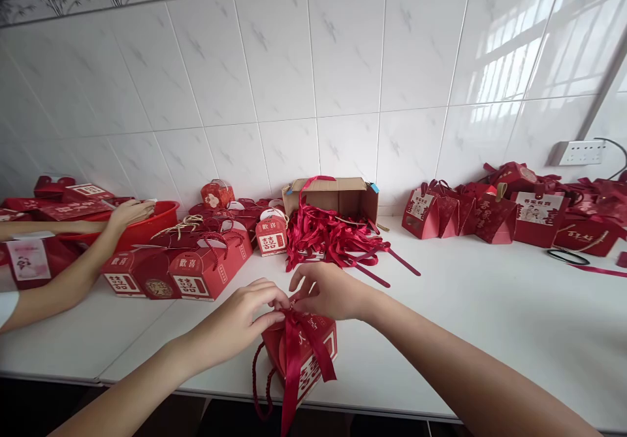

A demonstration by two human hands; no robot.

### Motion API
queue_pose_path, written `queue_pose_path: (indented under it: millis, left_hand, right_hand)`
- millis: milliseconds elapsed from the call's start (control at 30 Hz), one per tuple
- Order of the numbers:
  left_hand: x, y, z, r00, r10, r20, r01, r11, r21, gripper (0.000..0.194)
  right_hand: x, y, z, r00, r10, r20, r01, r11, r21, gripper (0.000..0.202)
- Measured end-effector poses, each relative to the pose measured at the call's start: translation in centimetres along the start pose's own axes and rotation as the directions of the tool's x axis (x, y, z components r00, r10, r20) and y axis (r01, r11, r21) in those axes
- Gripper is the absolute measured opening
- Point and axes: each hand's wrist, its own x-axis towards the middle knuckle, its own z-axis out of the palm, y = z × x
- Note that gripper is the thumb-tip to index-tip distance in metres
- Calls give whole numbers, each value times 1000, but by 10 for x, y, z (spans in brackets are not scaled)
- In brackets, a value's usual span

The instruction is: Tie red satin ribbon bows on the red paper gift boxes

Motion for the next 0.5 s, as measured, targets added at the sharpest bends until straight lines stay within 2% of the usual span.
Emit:
queue_pose_path:
  millis: [67, 133, 233, 300, 400, 500]
  left_hand:
    - [1, 1, -2, 1000, -14, 14, 14, 1000, 15, 10]
    - [1, 1, -4, 999, -26, 31, 26, 1000, 18, 10]
    - [1, -3, -6, 997, -46, 58, 48, 998, -38, 11]
    - [1, -7, -9, 995, -69, 68, 74, 995, -69, 11]
    - [3, -13, -14, 991, -97, 89, 104, 991, -84, 11]
    - [6, -14, -18, 988, -75, 135, 91, 989, -113, 12]
  right_hand:
    - [-8, 0, 5, 986, -162, -29, 156, 978, -137, 23]
    - [-15, 1, 10, 956, -293, 17, 285, 913, -292, 34]
    - [-21, 8, 15, 930, -356, 86, 356, 824, -441, 45]
    - [-23, 13, 18, 912, -401, 88, 397, 804, -442, 45]
    - [-24, 20, 20, 890, -450, 70, 443, 822, -359, 39]
    - [-23, 25, 21, 885, -462, 53, 454, 834, -314, 41]
